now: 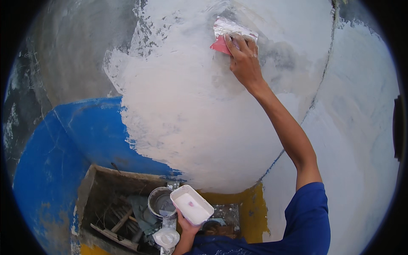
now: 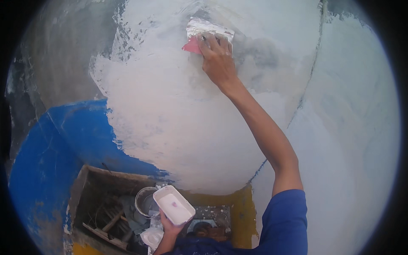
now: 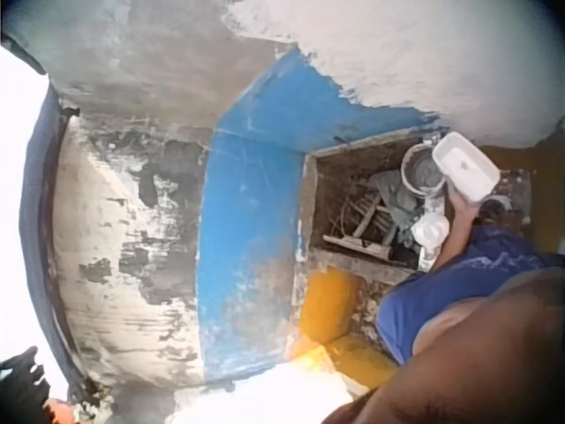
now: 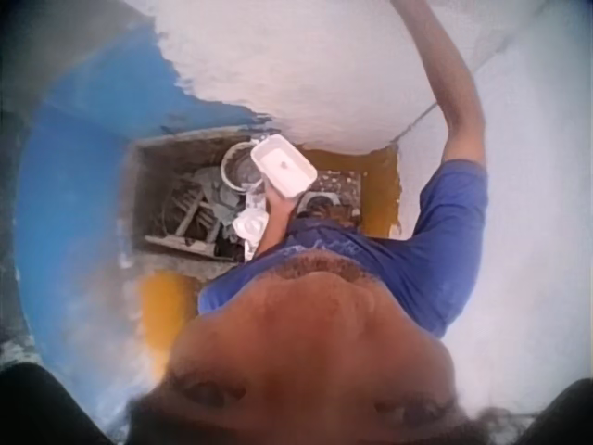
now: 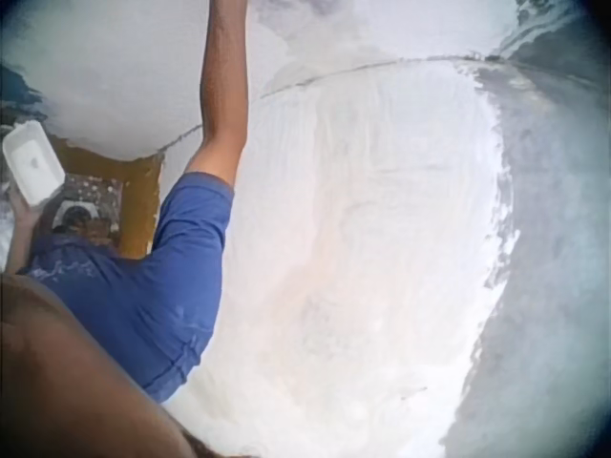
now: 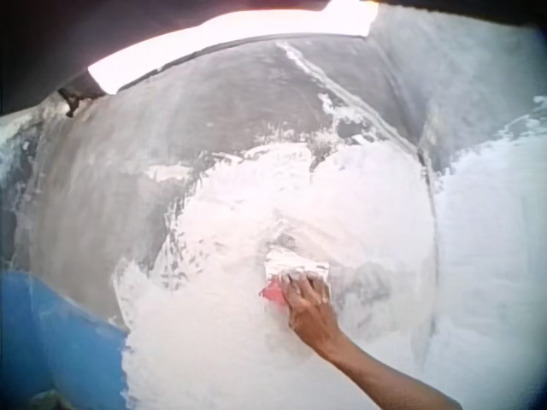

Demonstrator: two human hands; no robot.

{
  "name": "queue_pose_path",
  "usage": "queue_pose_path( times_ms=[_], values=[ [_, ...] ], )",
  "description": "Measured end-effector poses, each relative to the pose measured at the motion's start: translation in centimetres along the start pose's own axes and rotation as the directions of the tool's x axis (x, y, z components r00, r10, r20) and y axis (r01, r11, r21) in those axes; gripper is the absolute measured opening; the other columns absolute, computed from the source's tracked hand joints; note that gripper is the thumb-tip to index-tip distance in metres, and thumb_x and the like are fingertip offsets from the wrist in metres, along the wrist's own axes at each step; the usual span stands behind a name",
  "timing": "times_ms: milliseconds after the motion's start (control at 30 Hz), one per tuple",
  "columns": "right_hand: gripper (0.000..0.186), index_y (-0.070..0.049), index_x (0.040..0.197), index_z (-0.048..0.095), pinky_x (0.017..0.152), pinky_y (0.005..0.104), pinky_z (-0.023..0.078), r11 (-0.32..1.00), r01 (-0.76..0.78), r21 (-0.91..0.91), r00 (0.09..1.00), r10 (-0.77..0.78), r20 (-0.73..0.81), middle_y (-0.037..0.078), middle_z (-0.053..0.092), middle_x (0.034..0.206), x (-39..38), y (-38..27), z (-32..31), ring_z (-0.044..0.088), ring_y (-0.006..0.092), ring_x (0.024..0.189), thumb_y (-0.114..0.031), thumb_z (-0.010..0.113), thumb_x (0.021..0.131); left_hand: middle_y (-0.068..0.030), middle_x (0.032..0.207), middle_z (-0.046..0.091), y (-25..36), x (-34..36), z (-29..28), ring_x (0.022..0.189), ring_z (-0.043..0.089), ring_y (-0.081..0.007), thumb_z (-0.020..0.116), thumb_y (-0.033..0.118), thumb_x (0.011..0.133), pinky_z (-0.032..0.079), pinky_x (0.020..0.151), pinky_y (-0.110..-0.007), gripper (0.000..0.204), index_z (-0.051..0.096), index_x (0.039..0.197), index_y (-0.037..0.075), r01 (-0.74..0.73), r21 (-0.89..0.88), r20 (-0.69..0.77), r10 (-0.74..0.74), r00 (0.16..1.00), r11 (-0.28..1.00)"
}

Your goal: The person mixes a white substance in a container by hand and uses a spreader to apply the substance onto a wall surface.

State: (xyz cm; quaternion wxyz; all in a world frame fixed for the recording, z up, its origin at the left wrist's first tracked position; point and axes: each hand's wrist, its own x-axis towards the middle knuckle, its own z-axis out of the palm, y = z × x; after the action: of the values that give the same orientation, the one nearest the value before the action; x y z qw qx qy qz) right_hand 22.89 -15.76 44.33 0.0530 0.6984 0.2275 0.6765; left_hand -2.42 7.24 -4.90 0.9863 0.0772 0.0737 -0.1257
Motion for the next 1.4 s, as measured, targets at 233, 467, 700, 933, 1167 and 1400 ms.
queue_pose_path(
  times_ms=[233, 467, 700, 933, 1167, 1400],
  values=[
    [0.033, -0.004, 0.112, 0.069, 0.08, 0.0397, 0.053, 0.999, -0.039, 0.038, 0.945, 0.049, -0.323, 0.01, 0.07, 0.098, 4.8, 6.9, -6.7, 0.063, 0.0312, 0.094, 0.004, 0.061, 0.082, -0.0079, 0.141, 0.05, -0.4, -0.1, 1.2, 0.128, 0.05, -0.0385, 0.044, 0.07, 0.091, 0.04, 0.101, -0.067, 0.073, 0.039, 0.147, 0.023, 0.018, -0.046, -0.029, -0.019, 0.999, 0.999],
    [0.033, -0.001, 0.107, 0.068, 0.076, 0.0394, 0.056, 0.995, -0.002, -0.103, 0.971, -0.023, -0.237, 0.012, 0.07, 0.098, 6.2, 4.0, -3.0, 0.064, 0.0312, 0.091, 0.003, 0.061, 0.075, -0.0085, 0.141, 0.051, -0.6, 0.1, 1.5, 0.127, 0.051, -0.0394, 0.045, 0.069, 0.091, 0.041, 0.1, -0.068, 0.073, 0.039, 0.147, 0.022, 0.023, -0.064, 0.015, -0.022, 1.0, 0.998],
    [0.034, 0.0, 0.103, 0.067, 0.076, 0.0367, 0.057, 0.94, 0.155, 0.305, 0.987, -0.162, -0.003, 0.01, 0.068, 0.097, 2.4, -5.1, -0.8, 0.063, 0.028, 0.092, 0.007, 0.06, 0.07, -0.009, 0.14, 0.052, -0.2, 0.0, 0.2, 0.127, 0.051, -0.0397, 0.044, 0.07, 0.091, 0.04, 0.1, -0.069, 0.074, 0.039, 0.147, 0.022, 0.036, -0.123, -0.014, -0.038, 0.999, 0.992],
    [0.031, -0.005, 0.108, 0.07, 0.074, 0.0393, 0.054, 0.979, -0.163, -0.123, 0.938, 0.115, -0.328, 0.01, 0.071, 0.101, 5.8, 8.4, -5.5, 0.063, 0.0303, 0.091, 0.001, 0.062, 0.08, -0.0113, 0.139, 0.052, 0.0, -0.8, -0.5, 0.125, 0.052, -0.0403, 0.043, 0.069, 0.091, 0.042, 0.099, -0.068, 0.073, 0.039, 0.147, 0.022, -0.041, -0.119, -0.031, 0.037, 0.999, 0.992],
    [0.039, -0.003, 0.109, 0.069, 0.074, 0.0415, 0.055, 0.993, 0.088, 0.076, 0.992, -0.08, -0.096, 0.012, 0.072, 0.093, 3.1, 1.4, -2.4, 0.065, 0.0321, 0.09, 0.004, 0.063, 0.072, -0.0109, 0.14, 0.05, 0.7, -0.5, -0.9, 0.126, 0.052, -0.0404, 0.042, 0.071, 0.091, 0.041, 0.096, -0.072, 0.073, 0.038, 0.147, 0.023, -0.021, -0.069, -0.002, 0.021, 1.0, 0.997],
    [0.042, -0.004, 0.113, 0.069, 0.076, 0.0388, 0.055, 0.996, 0.016, -0.093, 0.978, -0.035, -0.208, 0.011, 0.072, 0.099, 5.2, 7.0, -4.9, 0.065, 0.0299, 0.091, 0.004, 0.063, 0.073, -0.0064, 0.142, 0.05, -1.1, 0.5, 1.5, 0.13, 0.048, -0.0389, 0.043, 0.07, 0.091, 0.037, 0.102, -0.07, 0.073, 0.039, 0.147, 0.024, 0.049, -0.12, 0.004, -0.048, 0.999, 0.992]
  ],
)
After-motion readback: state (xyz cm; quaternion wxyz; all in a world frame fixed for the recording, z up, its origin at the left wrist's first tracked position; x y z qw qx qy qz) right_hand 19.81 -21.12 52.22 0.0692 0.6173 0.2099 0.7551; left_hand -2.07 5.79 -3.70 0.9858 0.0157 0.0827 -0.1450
